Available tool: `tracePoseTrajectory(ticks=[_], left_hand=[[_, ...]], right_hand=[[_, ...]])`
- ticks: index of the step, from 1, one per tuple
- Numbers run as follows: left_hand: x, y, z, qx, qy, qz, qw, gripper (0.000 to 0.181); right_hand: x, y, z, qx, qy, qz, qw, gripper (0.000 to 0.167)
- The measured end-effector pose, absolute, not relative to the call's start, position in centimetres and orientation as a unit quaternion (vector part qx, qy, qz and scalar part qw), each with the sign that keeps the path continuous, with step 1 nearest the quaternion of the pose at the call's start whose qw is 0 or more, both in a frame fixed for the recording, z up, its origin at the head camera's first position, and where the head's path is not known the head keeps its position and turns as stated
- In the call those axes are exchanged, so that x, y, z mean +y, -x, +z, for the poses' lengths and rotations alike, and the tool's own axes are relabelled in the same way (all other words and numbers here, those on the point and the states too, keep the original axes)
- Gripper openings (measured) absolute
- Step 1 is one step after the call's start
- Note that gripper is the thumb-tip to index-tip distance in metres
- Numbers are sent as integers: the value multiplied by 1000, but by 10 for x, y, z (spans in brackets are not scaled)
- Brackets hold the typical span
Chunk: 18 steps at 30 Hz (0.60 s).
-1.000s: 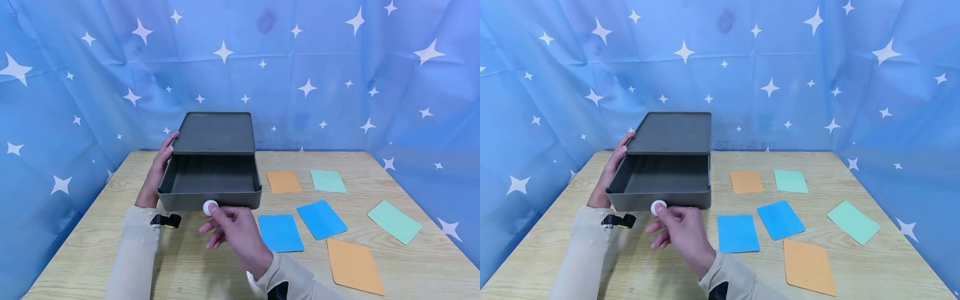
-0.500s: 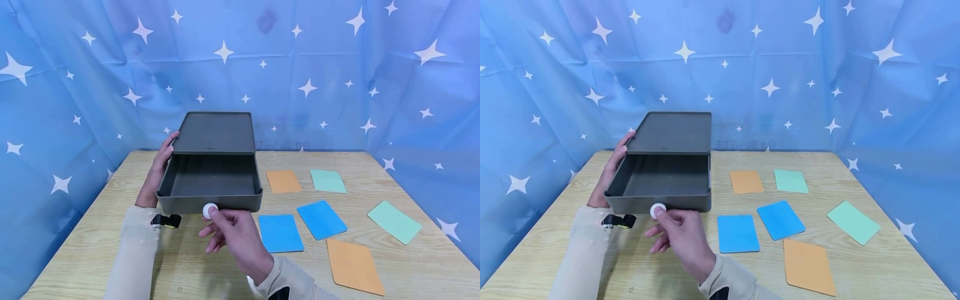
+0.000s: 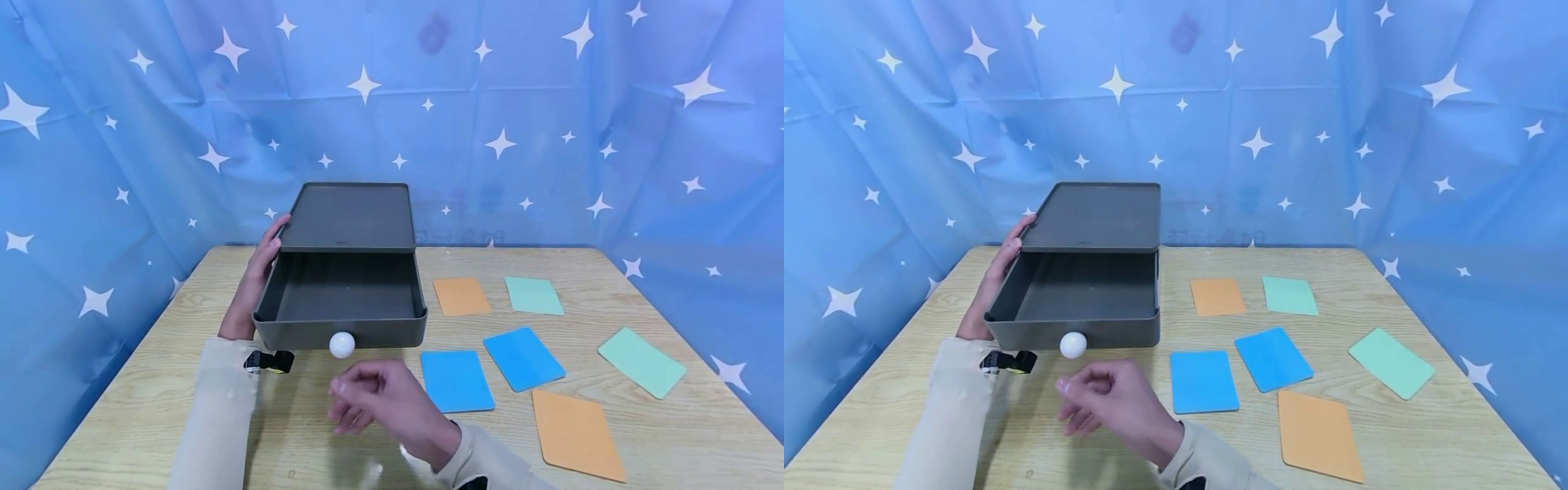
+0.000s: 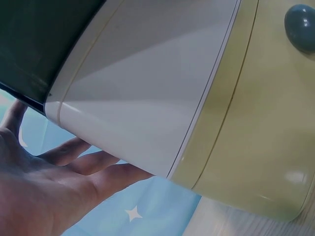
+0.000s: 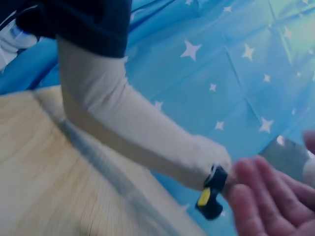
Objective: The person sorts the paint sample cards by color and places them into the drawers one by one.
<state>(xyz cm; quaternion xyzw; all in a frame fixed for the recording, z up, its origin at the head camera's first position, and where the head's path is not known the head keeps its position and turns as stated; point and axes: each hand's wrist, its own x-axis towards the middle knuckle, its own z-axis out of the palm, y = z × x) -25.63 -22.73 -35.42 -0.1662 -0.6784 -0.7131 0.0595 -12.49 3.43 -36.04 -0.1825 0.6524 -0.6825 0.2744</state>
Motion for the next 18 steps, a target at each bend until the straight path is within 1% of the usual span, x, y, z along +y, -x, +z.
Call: tracePoseTrajectory(ticks=[3, 6, 9, 14, 18], left_hand=[[-228, 255, -354, -675, 170, -716, 59, 54], [-228, 256, -354, -673, 171, -717, 61, 55], [-228, 257, -355, -673, 172, -717, 62, 55], [-227, 258, -355, -676, 170, -715, 58, 54], [-228, 257, -354, -685, 162, -707, 63, 54]], right_hand=[[44, 125, -366, 684, 231, -626, 295, 27], [54, 127, -373, 710, 274, -577, 294, 26], [66, 129, -379, 731, 300, -546, 278, 27], [91, 133, -388, 745, 310, -530, 260, 27], [110, 137, -395, 763, 328, -511, 224, 27]])
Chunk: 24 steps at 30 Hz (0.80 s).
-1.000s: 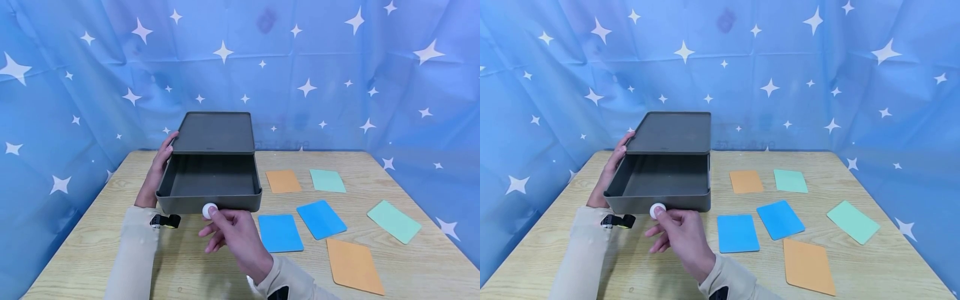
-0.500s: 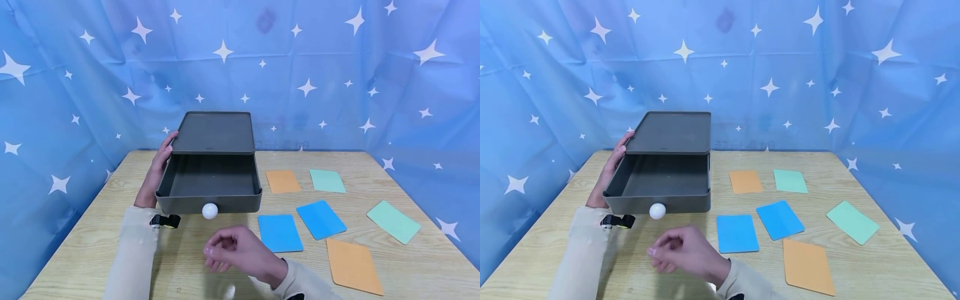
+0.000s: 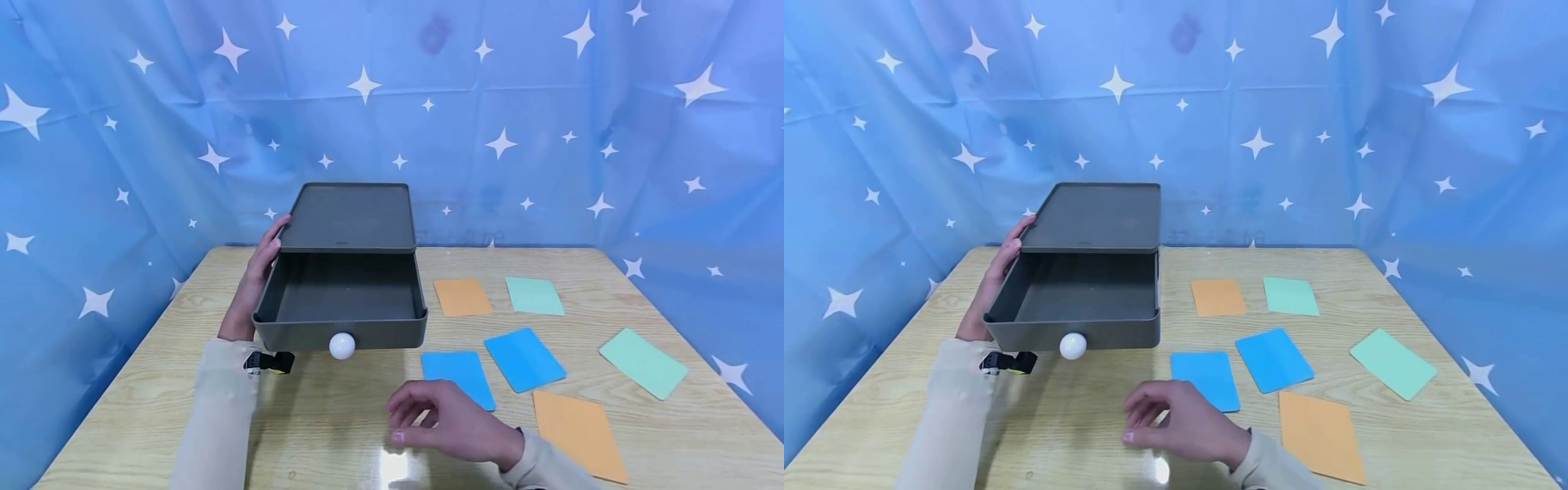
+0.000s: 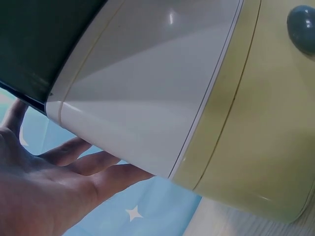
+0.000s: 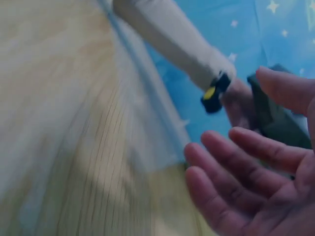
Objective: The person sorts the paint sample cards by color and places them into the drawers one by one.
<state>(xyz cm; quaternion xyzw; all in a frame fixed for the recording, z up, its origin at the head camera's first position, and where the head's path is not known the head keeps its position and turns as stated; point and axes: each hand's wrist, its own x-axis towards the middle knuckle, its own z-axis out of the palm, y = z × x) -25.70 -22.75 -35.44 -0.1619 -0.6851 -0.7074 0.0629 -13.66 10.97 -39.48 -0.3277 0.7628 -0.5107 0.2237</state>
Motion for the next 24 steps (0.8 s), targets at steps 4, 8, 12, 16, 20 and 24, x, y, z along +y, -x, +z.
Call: tracePoseTrajectory(ticks=[4, 8, 12, 16, 20, 24], left_hand=[[-228, 257, -354, -685, 162, -707, 65, 55], [-228, 258, -354, -680, 165, -712, 65, 54], [-228, 259, -355, -675, 169, -715, 66, 55], [-228, 260, -355, -673, 172, -717, 61, 55], [-228, 258, -356, -674, 168, -718, 58, 54], [-229, 258, -356, -673, 172, -717, 59, 54]], right_hand=[[125, 141, -398, 788, 333, -486, 176, 25], [136, 146, -397, 816, 326, -455, 142, 29], [145, 152, -397, 845, 320, -413, 113, 39], [154, 156, -399, 866, 328, -369, 83, 49], [162, 159, -400, 891, 338, -301, 44, 58], [166, 162, -402, 919, 327, -218, 16, 68]])
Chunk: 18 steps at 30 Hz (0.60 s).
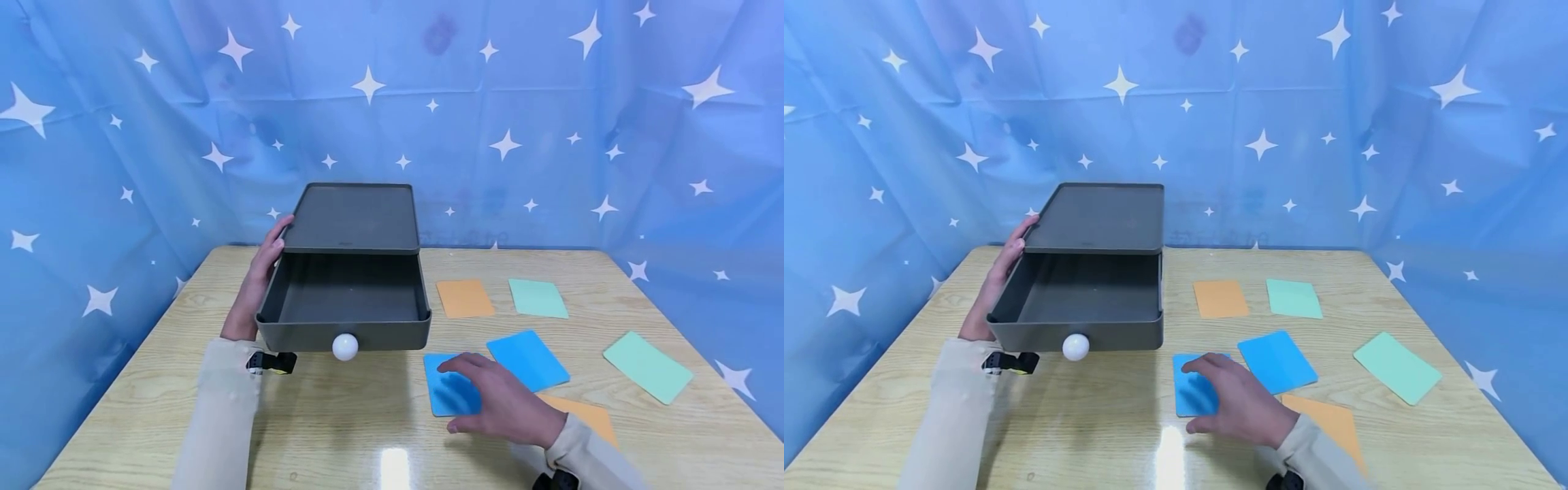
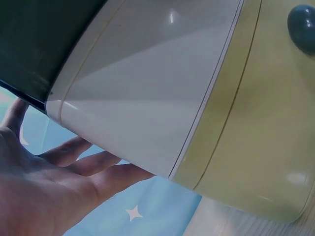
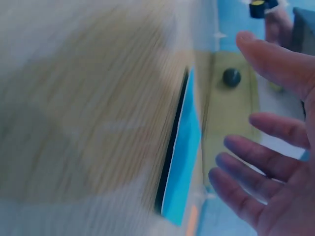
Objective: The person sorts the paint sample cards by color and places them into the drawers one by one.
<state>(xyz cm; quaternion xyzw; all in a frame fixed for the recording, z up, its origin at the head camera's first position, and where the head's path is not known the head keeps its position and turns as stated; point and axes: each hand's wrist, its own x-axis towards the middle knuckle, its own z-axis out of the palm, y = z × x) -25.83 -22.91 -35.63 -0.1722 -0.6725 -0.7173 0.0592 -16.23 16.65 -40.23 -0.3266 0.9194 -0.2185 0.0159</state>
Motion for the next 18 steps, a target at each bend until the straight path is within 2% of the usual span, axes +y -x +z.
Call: tracePoseTrajectory(ticks=[5, 9, 14, 18], left_hand=[[-229, 259, -356, -673, 175, -716, 61, 54], [-229, 259, -356, -670, 176, -719, 60, 53], [-229, 259, -356, -665, 176, -723, 58, 53], [-230, 259, -356, -666, 174, -724, 57, 53]], right_hand=[[172, 168, -407, 933, 322, -161, 14, 82], [175, 175, -411, 939, 303, -156, 39, 89], [180, 181, -415, 947, 263, -169, 74, 91], [180, 183, -416, 948, 262, -167, 72, 92]])
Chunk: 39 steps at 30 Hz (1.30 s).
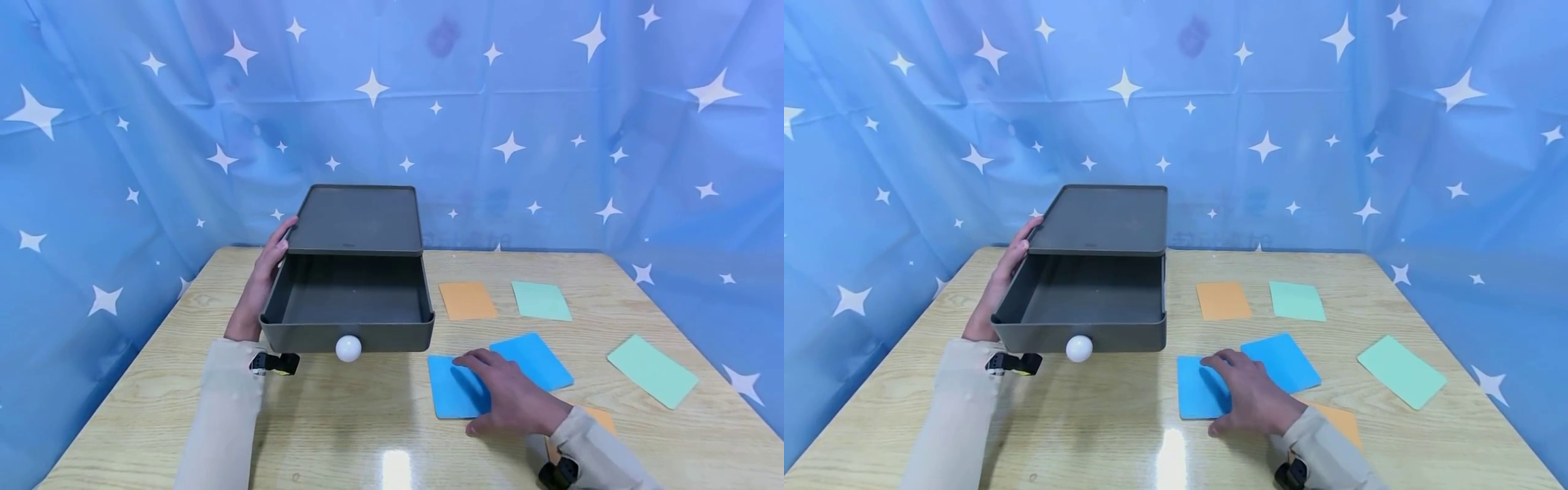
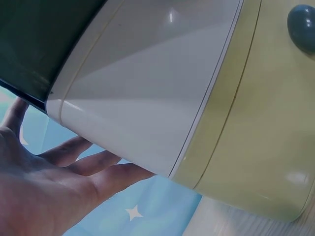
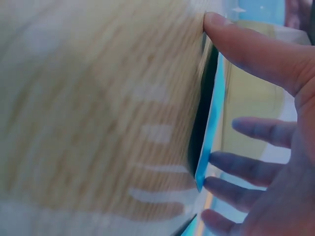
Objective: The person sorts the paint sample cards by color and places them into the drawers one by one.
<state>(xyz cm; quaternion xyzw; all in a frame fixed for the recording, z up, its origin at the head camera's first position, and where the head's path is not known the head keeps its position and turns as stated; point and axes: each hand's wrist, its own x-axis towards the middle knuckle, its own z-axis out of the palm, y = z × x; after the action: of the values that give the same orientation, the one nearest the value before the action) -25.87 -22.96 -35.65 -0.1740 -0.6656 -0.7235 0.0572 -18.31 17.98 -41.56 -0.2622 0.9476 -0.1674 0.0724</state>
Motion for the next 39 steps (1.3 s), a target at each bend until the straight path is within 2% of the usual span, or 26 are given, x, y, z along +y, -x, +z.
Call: tracePoseTrajectory(ticks=[6, 21, 28, 39], left_hand=[[-230, 259, -357, -669, 171, -721, 57, 52], [-229, 259, -358, -677, 166, -715, 55, 53], [-229, 259, -357, -678, 164, -715, 55, 53], [-229, 259, -357, -677, 165, -715, 57, 53]], right_hand=[[179, 184, -412, 948, 276, -149, 53, 94], [182, 194, -411, 942, 313, -117, 46, 96], [182, 192, -410, 943, 315, -102, 33, 82], [187, 186, -402, 949, 294, -116, 9, 73]])
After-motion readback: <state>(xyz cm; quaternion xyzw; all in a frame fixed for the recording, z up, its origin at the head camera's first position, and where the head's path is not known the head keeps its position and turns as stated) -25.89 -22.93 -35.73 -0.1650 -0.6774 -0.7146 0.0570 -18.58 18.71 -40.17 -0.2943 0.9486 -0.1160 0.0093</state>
